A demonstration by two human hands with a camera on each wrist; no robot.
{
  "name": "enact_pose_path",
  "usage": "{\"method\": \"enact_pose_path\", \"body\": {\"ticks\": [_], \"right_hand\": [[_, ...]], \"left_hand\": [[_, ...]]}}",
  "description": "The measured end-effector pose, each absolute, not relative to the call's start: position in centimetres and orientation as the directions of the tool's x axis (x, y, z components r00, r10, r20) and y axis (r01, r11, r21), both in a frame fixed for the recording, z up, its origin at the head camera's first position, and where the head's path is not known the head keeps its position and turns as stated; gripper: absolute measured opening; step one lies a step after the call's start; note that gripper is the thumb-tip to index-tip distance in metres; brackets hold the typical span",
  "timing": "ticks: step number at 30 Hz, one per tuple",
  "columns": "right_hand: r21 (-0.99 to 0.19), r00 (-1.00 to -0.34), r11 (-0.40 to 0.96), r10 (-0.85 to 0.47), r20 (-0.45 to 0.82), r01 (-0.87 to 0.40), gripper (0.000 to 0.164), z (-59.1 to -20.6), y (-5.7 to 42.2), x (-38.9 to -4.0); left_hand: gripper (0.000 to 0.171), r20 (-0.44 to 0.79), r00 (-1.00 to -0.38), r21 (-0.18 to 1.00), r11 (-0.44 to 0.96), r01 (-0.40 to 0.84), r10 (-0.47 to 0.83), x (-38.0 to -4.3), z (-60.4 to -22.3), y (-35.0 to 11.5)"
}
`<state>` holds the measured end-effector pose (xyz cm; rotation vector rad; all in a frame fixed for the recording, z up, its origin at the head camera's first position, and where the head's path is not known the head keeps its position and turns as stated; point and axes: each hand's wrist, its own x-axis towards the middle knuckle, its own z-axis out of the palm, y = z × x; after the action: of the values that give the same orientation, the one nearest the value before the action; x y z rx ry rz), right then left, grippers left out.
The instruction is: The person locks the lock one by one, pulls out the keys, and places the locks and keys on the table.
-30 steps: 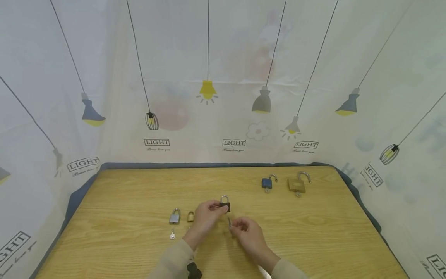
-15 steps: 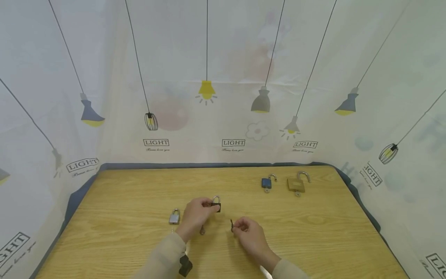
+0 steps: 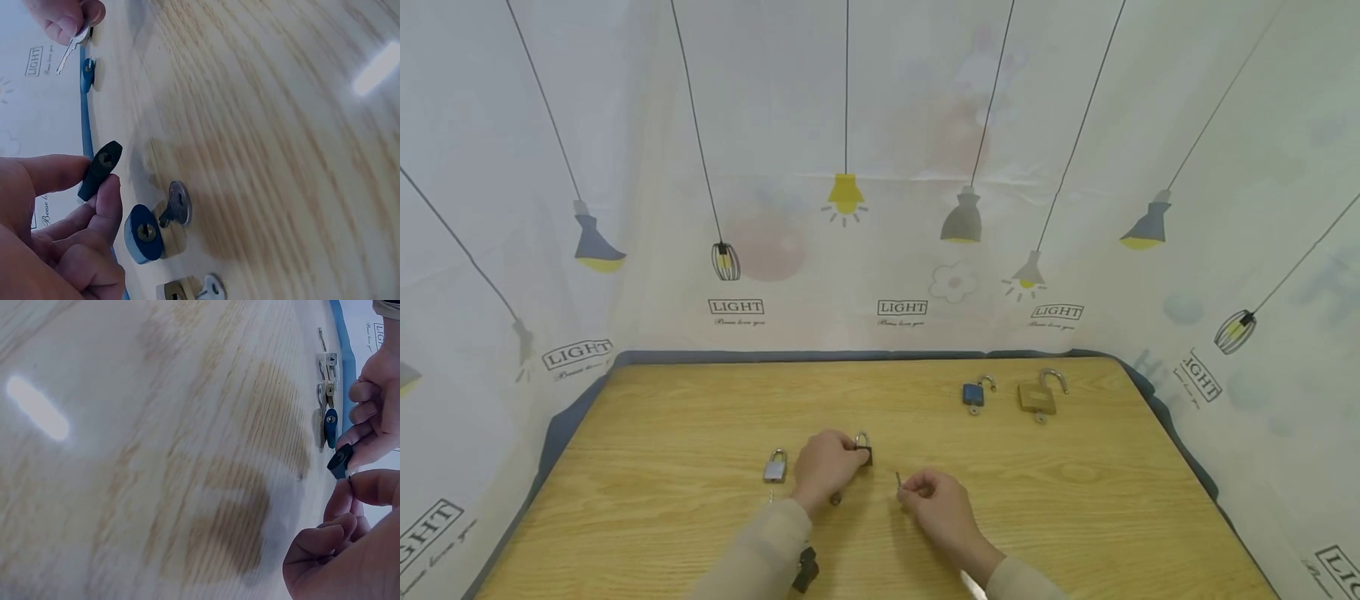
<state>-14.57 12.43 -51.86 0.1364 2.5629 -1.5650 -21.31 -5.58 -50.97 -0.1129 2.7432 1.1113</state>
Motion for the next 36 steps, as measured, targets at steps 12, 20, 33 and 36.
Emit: {"method": "enact_pose_path", "body": {"ticks": [12, 20, 33, 36], "right_hand": [[-0.88, -0.988, 0.453, 0.02, -0.155, 0.147, 0.009, -52.1, 12.4, -14.6], [-0.879, -0.987, 0.454, 0.009, -0.159, 0.146, 0.009, -52.0, 12.3, -14.5], [-0.877, -0.986, 0.457, 0.001, -0.164, 0.146, 0.01, -52.5, 12.4, -14.7], [-0.878, -0.986, 0.456, -0.002, -0.168, 0.149, 0.009, -52.6, 12.3, -14.7]], "left_hand": [[0.021, -0.181, -0.983, 0.621, 0.771, -0.139, -0.032, -21.6, -51.5, -4.9], [0.022, -0.147, -0.988, 0.596, 0.794, -0.121, -0.041, -21.5, -51.4, -4.6], [0.035, -0.047, -0.999, 0.473, 0.88, -0.034, -0.013, -21.3, -51.5, -4.4], [0.033, -0.045, -0.999, 0.471, 0.882, -0.03, -0.01, -21.3, -51.5, -4.4]]}}
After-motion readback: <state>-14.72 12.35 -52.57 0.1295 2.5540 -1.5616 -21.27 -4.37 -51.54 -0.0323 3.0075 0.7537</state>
